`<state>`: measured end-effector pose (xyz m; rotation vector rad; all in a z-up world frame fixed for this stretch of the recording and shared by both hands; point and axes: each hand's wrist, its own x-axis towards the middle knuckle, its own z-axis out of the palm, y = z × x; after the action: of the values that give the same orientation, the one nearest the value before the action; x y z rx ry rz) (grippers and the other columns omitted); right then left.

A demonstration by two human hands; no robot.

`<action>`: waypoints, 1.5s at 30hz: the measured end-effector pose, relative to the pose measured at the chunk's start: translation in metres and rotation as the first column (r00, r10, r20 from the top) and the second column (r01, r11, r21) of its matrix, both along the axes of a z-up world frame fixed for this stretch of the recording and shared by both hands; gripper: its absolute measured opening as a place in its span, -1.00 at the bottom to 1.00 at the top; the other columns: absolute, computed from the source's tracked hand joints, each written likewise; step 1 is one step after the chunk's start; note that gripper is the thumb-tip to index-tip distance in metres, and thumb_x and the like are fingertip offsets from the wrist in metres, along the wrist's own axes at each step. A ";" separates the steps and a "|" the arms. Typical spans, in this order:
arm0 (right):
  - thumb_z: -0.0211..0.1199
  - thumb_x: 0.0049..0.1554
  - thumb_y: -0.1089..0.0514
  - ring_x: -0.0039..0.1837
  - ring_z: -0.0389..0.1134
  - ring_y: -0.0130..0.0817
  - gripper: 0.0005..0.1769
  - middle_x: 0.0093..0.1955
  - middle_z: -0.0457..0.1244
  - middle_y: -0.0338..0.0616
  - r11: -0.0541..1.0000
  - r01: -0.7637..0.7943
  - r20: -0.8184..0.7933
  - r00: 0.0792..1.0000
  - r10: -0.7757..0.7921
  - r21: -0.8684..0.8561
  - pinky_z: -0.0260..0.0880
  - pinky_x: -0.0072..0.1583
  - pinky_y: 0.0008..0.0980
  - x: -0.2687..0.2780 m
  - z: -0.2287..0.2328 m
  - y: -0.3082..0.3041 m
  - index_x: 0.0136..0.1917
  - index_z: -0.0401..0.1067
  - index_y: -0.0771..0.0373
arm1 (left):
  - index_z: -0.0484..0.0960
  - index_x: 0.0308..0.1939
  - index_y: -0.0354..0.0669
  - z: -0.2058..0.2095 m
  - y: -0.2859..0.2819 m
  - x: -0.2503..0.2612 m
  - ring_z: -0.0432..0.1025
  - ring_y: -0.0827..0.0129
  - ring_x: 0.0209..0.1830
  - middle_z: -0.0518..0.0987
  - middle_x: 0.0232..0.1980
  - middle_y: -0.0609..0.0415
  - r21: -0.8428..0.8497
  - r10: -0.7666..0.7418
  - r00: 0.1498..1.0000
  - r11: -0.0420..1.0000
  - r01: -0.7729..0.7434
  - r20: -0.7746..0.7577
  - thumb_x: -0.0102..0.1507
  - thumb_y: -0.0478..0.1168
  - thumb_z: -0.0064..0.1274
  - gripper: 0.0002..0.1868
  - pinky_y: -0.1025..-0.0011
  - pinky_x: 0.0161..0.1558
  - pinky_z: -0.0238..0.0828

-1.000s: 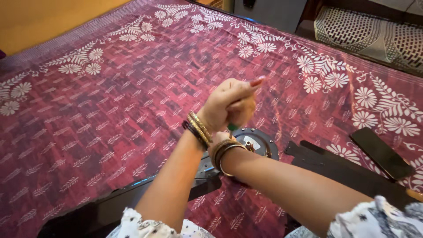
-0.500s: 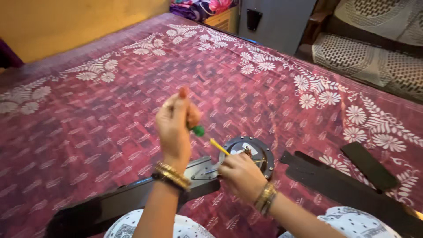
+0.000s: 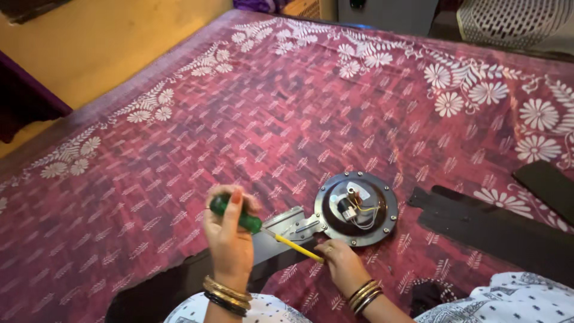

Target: The person uses a screwdriver to tighten screws on the central hub of a ceiling fan placed on a bed. They repeatedly adjust the fan and the screwdriver, occasionally pausing to reposition their hands or the fan blade.

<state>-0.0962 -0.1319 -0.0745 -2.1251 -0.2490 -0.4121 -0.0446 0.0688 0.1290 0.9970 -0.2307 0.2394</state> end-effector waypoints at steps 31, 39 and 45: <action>0.23 0.09 0.17 -0.10 0.41 -0.15 -0.68 -0.19 0.38 -0.17 0.928 0.297 -0.081 0.944 -0.321 -0.224 0.41 -0.09 -0.17 0.002 0.070 -0.011 0.13 0.58 0.07 | 0.23 -0.60 0.04 0.037 -0.035 0.028 -0.12 0.59 -0.86 0.12 -0.76 0.25 -0.029 0.129 0.991 0.991 -0.128 0.042 0.48 -0.13 -0.15 -0.50 0.52 -0.70 -0.16; 0.23 0.07 0.19 -0.09 0.42 -0.19 -0.68 -0.19 0.39 -0.21 0.937 0.285 -0.090 0.947 -0.307 -0.204 0.42 -0.06 -0.20 0.001 0.065 -0.011 0.11 0.58 0.12 | 0.52 -0.15 -0.26 0.034 -0.053 0.018 -0.10 0.60 -0.81 0.13 -0.71 0.24 -0.002 0.114 0.993 0.993 -0.114 0.022 0.49 -0.20 -0.19 -0.76 0.49 -0.64 -0.13; 0.24 0.07 0.18 -0.11 0.42 -0.18 -0.71 -0.20 0.39 -0.20 0.931 0.297 -0.078 0.945 -0.319 -0.213 0.42 -0.06 -0.21 0.004 0.062 -0.012 0.08 0.59 0.11 | 0.40 -0.36 -0.19 0.031 -0.057 0.019 -0.12 0.60 -0.81 0.13 -0.71 0.23 -0.001 0.134 0.991 0.991 -0.134 0.027 0.51 -0.21 -0.14 -0.67 0.49 -0.65 -0.16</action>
<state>-0.0924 -0.1435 -0.0126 -2.3845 0.1177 -0.4633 -0.0258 0.0121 0.1602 1.0115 -0.1884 0.3753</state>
